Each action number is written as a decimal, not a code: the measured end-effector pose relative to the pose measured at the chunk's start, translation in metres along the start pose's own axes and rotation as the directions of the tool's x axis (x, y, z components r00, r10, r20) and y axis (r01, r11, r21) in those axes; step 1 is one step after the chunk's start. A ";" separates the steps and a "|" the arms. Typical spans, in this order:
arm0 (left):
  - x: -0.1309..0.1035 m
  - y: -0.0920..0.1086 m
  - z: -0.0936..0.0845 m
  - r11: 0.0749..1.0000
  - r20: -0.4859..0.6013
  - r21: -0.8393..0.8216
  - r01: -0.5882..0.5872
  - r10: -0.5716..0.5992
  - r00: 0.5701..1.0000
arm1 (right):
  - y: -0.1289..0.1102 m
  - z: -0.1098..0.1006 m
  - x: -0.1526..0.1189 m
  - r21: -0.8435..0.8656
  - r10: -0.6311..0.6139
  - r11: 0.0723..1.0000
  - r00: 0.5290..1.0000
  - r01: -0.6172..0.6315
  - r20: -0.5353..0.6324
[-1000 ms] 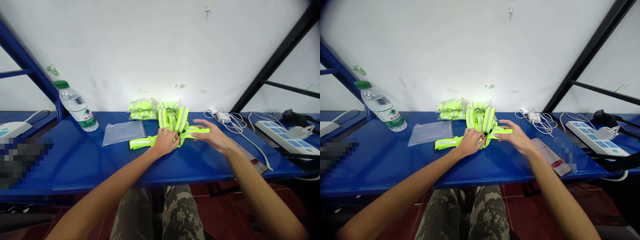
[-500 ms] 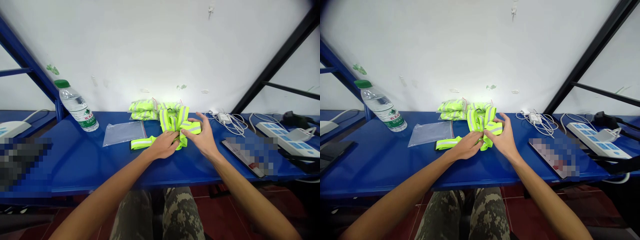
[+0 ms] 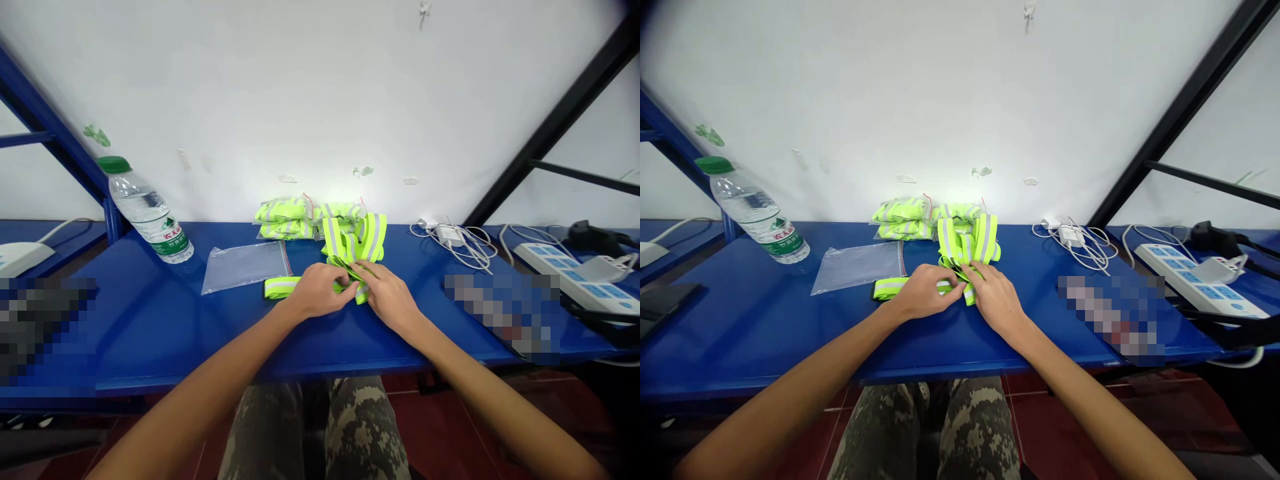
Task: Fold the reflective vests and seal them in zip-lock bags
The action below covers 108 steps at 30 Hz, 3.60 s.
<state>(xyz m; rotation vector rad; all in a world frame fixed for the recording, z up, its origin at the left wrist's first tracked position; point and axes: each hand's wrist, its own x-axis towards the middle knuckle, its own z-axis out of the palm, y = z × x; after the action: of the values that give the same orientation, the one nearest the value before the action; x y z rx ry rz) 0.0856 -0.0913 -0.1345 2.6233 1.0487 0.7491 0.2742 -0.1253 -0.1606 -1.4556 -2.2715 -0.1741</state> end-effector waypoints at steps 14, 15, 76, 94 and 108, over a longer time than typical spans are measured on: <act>-0.003 -0.025 0.015 0.980 0.083 0.169 -0.107 0.094 0.992 | -0.002 -0.011 -0.004 -0.044 -0.156 0.986 0.983 0.161 0.092; -0.003 -0.025 0.013 0.983 0.092 0.154 -0.101 0.087 0.992 | -0.001 -0.010 -0.002 -0.023 -0.184 0.982 0.977 0.188 0.112; -0.005 -0.010 0.043 0.972 0.057 0.142 -0.187 0.180 0.982 | 0.025 0.003 -0.018 0.135 -0.260 0.948 0.945 0.289 -0.198; -0.013 -0.020 0.028 0.983 0.047 0.037 -0.178 0.176 0.983 | 0.027 -0.001 -0.019 0.238 -0.259 0.938 0.966 0.250 0.006; -0.002 -0.013 0.003 0.985 0.035 -0.105 0.138 -0.135 0.990 | 0.018 0.017 -0.004 0.000 -0.253 0.967 0.966 0.253 -0.044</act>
<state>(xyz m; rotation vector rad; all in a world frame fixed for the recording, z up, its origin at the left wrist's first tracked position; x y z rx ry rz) 0.0779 -0.0833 -0.1424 2.4364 1.1341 0.7154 0.2866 -0.1147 -0.1798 -1.1424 -2.4136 -0.2740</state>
